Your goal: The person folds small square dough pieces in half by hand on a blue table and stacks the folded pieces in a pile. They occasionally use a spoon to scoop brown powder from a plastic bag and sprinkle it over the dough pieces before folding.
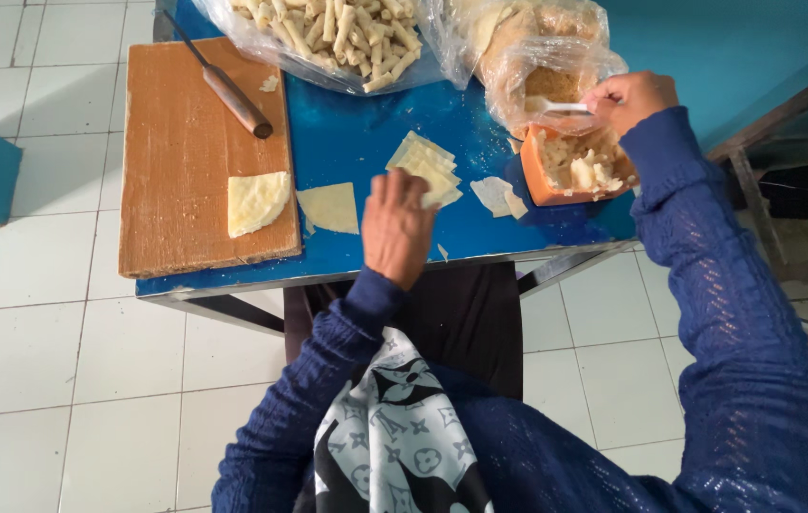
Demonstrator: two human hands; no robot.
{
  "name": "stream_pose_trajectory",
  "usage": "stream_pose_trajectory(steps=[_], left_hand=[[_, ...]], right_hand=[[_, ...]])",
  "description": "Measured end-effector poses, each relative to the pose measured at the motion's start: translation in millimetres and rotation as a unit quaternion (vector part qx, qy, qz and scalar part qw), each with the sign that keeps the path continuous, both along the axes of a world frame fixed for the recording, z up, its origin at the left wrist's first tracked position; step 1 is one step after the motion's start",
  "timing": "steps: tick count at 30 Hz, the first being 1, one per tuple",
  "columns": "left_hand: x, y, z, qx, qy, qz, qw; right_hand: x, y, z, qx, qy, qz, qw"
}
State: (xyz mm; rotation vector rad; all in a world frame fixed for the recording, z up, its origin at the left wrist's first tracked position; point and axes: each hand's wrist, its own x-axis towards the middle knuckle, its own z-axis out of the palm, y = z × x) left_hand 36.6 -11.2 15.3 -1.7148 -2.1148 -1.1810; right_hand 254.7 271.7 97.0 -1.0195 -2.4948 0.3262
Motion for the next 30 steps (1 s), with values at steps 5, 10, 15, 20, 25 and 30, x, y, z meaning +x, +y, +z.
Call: stream_pose_trajectory(steps=[5, 10, 15, 20, 25, 30], left_hand=[[34, 27, 3, 0.051, -0.01, -0.102, 0.993], [49, 57, 1, -0.016, 0.036, -0.083, 0.996], [48, 68, -5, -0.025, 0.01, -0.057, 0.998], [30, 65, -7, 0.004, -0.164, -0.152, 0.975], [-2, 44, -4, 0.021, -0.272, -0.152, 0.95], [-14, 16, 3, -0.01, -0.182, -0.046, 0.982]], right_hand=[[16, -4, 11, -0.049, 0.056, -0.03, 0.997], [26, -12, 14, -0.051, 0.076, -0.044, 0.995], [33, -21, 16, -0.113, 0.132, -0.016, 0.985], [40, -32, 17, -0.134, 0.111, -0.026, 0.984], [29, -64, 18, -0.147, 0.126, 0.034, 0.981], [5, -102, 6, -0.245, 0.159, 0.063, 0.955]])
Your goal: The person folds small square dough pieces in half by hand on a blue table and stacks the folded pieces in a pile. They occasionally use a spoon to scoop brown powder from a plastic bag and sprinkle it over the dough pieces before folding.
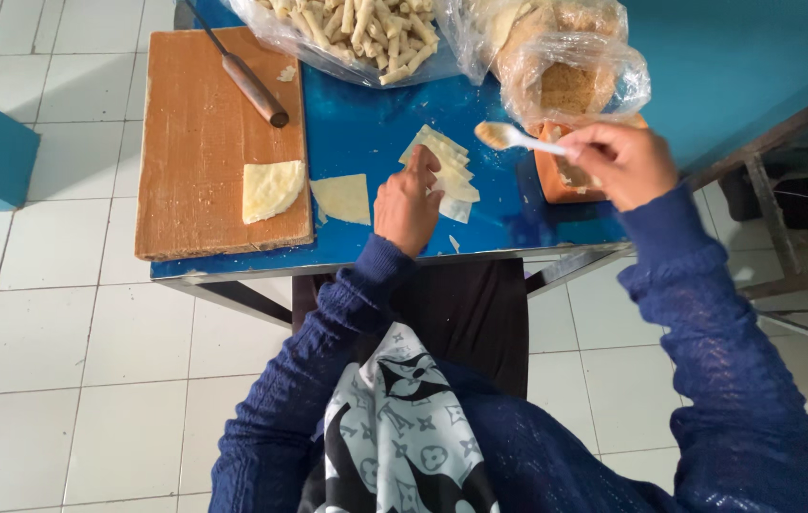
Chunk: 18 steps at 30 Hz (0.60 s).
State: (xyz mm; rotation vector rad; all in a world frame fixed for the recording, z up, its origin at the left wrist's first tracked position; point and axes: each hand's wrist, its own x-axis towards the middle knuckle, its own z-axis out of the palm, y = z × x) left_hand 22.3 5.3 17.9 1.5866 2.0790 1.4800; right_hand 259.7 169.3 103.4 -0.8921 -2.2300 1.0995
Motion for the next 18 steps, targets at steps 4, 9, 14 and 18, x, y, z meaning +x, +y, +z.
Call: stream_pose_trajectory(steps=[4, 9, 14, 18], left_hand=[[-2, -9, 4, 0.032, 0.03, 0.018, 0.999], [-1, -17, 3, 0.021, 0.034, 0.041, 0.998], [-2, -25, 1, 0.014, 0.079, 0.075, 0.994], [-3, -27, -3, -0.039, 0.119, 0.12, 0.985]], right_hand=[[-18, -23, -14, 0.023, -0.031, 0.001, 0.999], [-35, -37, -27, 0.213, -0.078, 0.03, 0.974], [-45, -46, -36, 0.379, -0.099, 0.017, 0.92], [-42, -51, -36, 0.473, -0.105, 0.014, 0.875]])
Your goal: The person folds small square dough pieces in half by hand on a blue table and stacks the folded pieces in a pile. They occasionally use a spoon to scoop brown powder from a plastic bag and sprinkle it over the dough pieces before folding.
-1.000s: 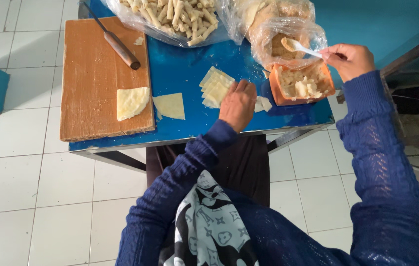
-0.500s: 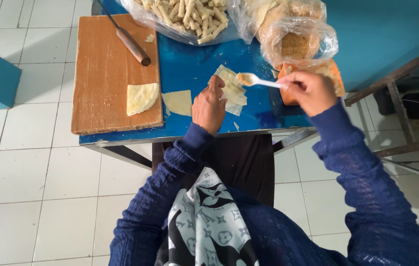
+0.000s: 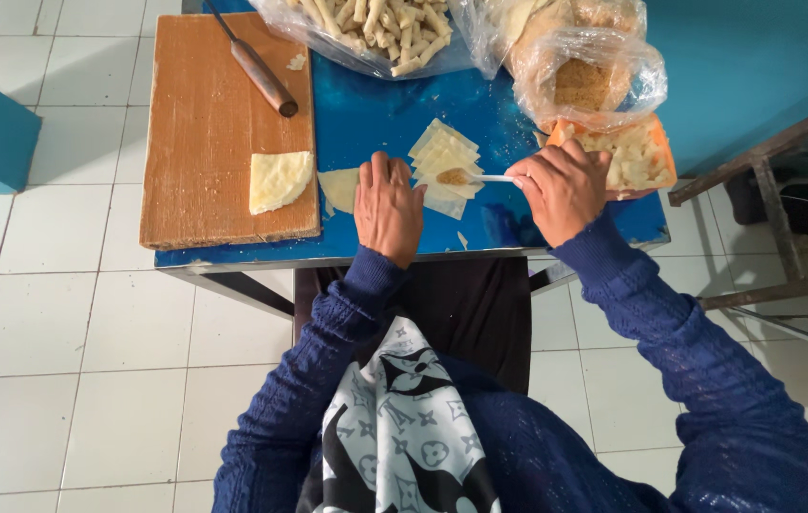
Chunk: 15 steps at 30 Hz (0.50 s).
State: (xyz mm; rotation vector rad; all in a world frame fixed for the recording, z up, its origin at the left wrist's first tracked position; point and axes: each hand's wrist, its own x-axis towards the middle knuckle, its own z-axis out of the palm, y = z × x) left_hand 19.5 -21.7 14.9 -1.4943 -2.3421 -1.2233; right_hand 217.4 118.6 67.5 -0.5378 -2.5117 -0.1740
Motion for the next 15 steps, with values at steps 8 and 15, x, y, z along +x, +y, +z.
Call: stream_pose_trajectory(steps=[8, 15], left_hand=[[6, 7, -14, -0.017, 0.032, 0.025, 0.999], [7, 3, -13, 0.004, 0.01, 0.029, 1.0]], right_hand=[[10, -16, 9, 0.103, -0.011, 0.021, 0.994], [12, -19, 12, 0.11, 0.01, 0.013, 0.994]])
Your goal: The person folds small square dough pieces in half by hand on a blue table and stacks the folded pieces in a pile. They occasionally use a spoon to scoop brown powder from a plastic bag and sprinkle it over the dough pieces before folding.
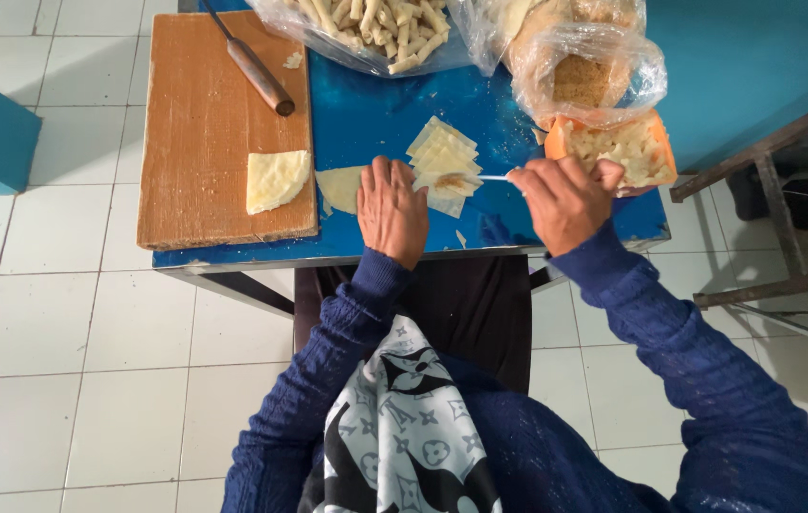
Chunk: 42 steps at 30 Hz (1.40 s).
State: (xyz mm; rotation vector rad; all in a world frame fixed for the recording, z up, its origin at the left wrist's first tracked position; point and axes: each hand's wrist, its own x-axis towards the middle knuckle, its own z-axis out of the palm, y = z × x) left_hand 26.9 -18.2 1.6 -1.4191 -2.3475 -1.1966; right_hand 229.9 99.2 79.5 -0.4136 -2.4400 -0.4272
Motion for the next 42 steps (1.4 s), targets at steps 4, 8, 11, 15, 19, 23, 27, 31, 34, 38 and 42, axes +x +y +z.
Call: stream_pose_trajectory(steps=[4, 8, 11, 15, 19, 23, 27, 31, 34, 38, 42], left_hand=[[0, 1, 0, -0.017, -0.009, 0.01, 1.0], [-1, 6, -2, -0.023, 0.016, 0.014, 1.0], [0, 7, -3, -0.022, 0.009, 0.009, 1.0], [1, 5, -2, 0.02, 0.017, -0.009, 1.0], [1, 1, 3, 0.039, 0.004, -0.03, 0.999], [-1, -2, 12, 0.064, -0.044, -0.063, 0.995], [-1, -4, 17, 0.08, -0.08, -0.074, 0.991], [1, -1, 16, 0.089, -0.084, -0.068, 0.99], [2, 0, 15, 0.111, -0.064, -0.066, 0.99], [2, 0, 17, 0.109, -0.063, -0.072, 0.989], [2, 0, 19, 0.1, -0.086, -0.079, 0.988]], right_hand=[[30, 33, 6, 0.073, 0.04, -0.088, 0.993], [69, 96, 13, 0.16, 0.021, -0.254, 0.953], [50, 135, 5, -0.038, 0.139, -0.276, 0.95], [20, 109, -7, 0.078, 0.107, -0.234, 0.963], [-23, 29, -41, -0.18, 0.047, -0.054, 0.981], [-51, 5, -53, -0.2, 0.052, -0.033, 0.978], [-55, 6, -57, -0.237, 0.054, -0.042, 0.969], [-54, 7, -62, -0.245, 0.075, -0.027, 0.966], [-56, 7, -64, -0.266, 0.083, -0.026, 0.96], [-58, 6, -62, -0.274, 0.078, -0.043, 0.958], [-58, 3, -55, -0.253, 0.083, -0.046, 0.963]])
